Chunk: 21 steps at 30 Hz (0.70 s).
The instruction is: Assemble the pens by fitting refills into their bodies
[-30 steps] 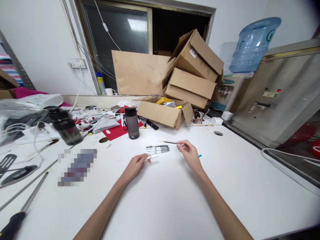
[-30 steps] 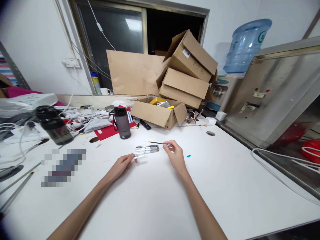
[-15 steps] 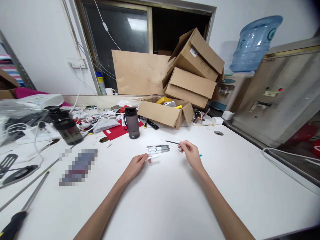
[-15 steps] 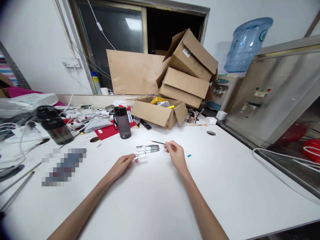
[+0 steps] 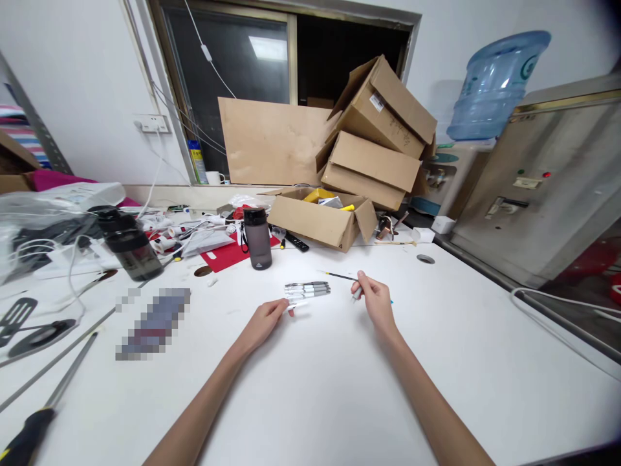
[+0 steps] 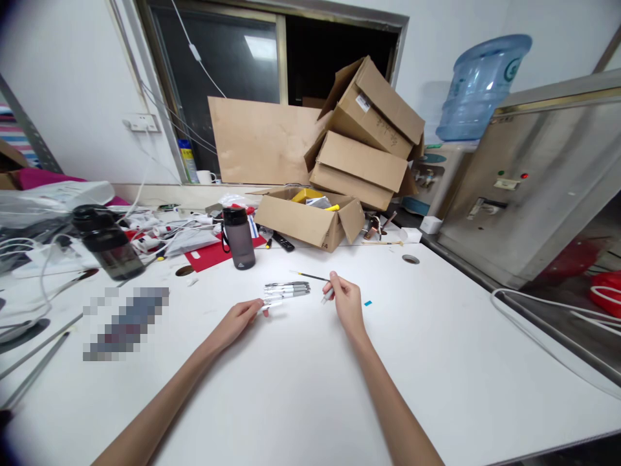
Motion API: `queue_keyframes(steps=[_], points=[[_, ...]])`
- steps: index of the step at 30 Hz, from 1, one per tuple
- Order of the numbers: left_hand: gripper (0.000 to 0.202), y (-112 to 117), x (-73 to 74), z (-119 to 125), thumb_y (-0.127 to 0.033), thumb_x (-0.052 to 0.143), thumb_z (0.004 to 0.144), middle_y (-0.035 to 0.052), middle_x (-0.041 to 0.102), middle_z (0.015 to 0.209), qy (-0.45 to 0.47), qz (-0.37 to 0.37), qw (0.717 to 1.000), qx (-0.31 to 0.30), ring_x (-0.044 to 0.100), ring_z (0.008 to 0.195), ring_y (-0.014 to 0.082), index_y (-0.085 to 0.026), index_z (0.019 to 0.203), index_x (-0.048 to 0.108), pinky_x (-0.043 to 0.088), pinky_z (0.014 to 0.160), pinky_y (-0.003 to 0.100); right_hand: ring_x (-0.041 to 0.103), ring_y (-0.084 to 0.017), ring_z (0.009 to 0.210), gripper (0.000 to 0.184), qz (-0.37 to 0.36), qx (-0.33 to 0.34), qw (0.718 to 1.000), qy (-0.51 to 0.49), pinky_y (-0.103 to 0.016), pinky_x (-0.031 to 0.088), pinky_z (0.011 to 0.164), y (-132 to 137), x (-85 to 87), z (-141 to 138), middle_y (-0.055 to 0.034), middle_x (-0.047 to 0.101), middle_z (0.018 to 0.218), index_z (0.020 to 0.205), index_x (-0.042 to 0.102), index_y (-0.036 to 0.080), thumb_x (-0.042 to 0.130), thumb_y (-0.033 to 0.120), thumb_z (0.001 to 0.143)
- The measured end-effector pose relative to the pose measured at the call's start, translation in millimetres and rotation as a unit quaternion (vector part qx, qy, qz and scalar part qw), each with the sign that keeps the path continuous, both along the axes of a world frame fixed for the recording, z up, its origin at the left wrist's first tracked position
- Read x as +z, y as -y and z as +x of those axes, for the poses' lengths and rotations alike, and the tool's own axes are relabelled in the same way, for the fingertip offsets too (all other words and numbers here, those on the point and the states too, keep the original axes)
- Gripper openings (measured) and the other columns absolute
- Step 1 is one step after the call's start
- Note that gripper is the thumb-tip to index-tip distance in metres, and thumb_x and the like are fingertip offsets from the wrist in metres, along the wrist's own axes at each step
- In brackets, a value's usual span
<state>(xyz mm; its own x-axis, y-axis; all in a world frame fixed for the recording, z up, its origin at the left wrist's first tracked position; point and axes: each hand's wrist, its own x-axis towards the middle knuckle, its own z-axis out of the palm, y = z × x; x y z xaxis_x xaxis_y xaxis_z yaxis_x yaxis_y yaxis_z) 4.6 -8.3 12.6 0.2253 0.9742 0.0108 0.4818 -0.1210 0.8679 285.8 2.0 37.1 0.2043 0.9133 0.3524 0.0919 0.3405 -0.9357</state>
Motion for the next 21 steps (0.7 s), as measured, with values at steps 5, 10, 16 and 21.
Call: queue_keyframes(steps=[5, 10, 16, 21], points=[[0.061, 0.2, 1.0, -0.4, -0.065, 0.035, 0.095, -0.0042, 0.032, 0.066, 0.002, 0.002, 1.000, -0.002, 0.033, 0.060, 0.0151, -0.017, 0.088, 0.072, 0.025, 0.057, 0.025, 0.050, -0.016, 0.063, 0.052, 0.023, 0.032, 0.999, 0.024, -0.028, 0.042, 0.066, 4.5, 2.9, -0.3, -0.0018, 0.056, 0.064, 0.059, 0.059, 0.020, 0.055, 0.059, 0.093], [0.061, -0.2, 1.2, 0.3, -0.065, 0.036, 0.095, -0.0043, 0.033, 0.065, 0.004, 0.003, 1.000, 0.000, 0.032, 0.059, 0.0150, -0.017, 0.086, 0.072, 0.025, 0.057, 0.025, 0.055, -0.018, 0.072, 0.037, 0.058, 0.075, 0.994, 0.048, -0.029, 0.046, 0.069, 7.5, 6.0, -3.4, -0.0022, 0.061, 0.076, 0.074, 0.063, 0.021, 0.061, 0.054, 0.091], [0.060, 1.0, 1.9, 0.6, -0.065, 0.037, 0.094, -0.0037, 0.034, 0.066, 0.005, 0.000, 1.000, 0.000, 0.033, 0.059, 0.0147, -0.017, 0.087, 0.073, 0.025, 0.056, 0.025, 0.061, -0.018, 0.078, 0.023, 0.069, 0.069, 0.994, 0.047, -0.031, 0.051, 0.076, 5.6, 2.2, -3.4, -0.0043, 0.065, 0.093, 0.089, 0.068, 0.021, 0.069, 0.044, 0.087], [0.060, 0.3, 0.8, -0.2, -0.065, 0.036, 0.094, -0.0041, 0.035, 0.065, 0.003, -0.005, 1.000, -0.001, 0.033, 0.059, 0.0145, -0.018, 0.087, 0.073, 0.025, 0.056, 0.024, 0.062, -0.017, 0.078, 0.019, 0.070, 0.070, 0.994, 0.036, -0.032, 0.052, 0.076, 2.1, -2.6, -1.2, -0.0043, 0.066, 0.096, 0.091, 0.070, 0.022, 0.073, 0.040, 0.084]])
